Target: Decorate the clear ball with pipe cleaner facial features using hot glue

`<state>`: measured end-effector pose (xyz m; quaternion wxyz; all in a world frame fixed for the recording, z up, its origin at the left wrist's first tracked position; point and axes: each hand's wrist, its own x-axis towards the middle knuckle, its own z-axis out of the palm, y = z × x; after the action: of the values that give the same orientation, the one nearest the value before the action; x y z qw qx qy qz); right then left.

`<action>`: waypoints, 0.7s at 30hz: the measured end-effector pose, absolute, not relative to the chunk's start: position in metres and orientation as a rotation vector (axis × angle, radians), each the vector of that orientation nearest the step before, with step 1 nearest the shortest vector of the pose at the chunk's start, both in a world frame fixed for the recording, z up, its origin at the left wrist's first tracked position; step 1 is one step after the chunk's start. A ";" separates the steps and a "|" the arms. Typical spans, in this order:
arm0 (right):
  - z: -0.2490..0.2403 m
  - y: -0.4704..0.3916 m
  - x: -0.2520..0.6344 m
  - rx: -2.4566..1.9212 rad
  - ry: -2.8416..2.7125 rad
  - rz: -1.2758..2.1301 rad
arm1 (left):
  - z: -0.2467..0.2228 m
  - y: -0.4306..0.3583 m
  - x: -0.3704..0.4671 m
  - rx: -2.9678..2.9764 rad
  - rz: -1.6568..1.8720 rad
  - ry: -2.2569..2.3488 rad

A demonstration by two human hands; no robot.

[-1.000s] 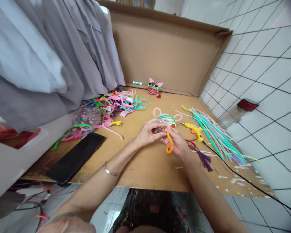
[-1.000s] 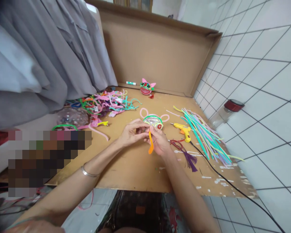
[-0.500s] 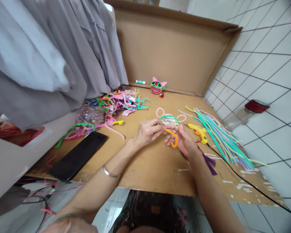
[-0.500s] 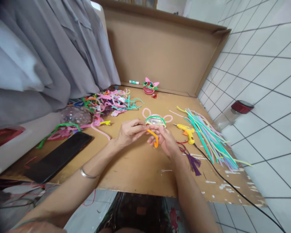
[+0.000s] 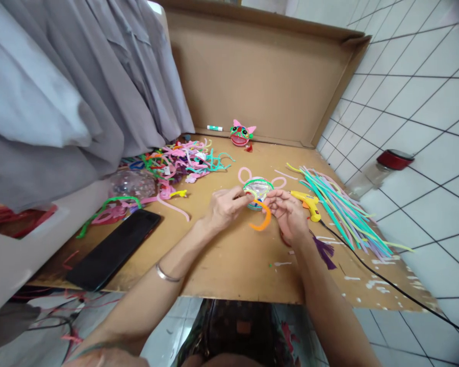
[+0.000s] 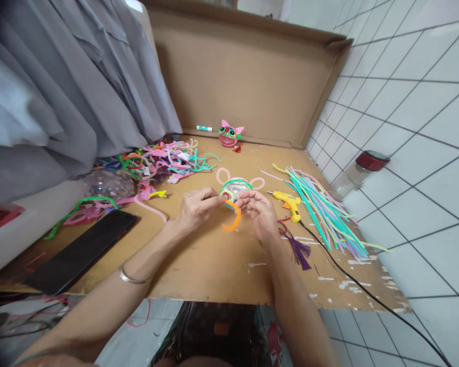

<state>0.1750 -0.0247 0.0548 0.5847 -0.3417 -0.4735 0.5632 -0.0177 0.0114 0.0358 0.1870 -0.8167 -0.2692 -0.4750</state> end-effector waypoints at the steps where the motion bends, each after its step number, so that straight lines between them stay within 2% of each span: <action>1: 0.055 -0.025 0.176 -0.799 -1.109 1.317 | 0.036 0.011 -0.017 -2.300 -1.341 -0.754; 9: 0.049 -0.028 0.164 -1.076 -1.383 1.135 | 0.038 0.008 -0.014 -2.370 -1.324 -0.754; 21: 0.045 -0.021 0.170 -1.011 -1.151 1.186 | 0.043 0.006 -0.015 -2.538 -1.391 -0.902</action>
<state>0.1696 -0.0208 0.0449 0.5666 -0.4301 -0.4895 0.5044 -0.0147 0.0065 0.0429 0.0551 -0.8359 -0.2971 -0.4583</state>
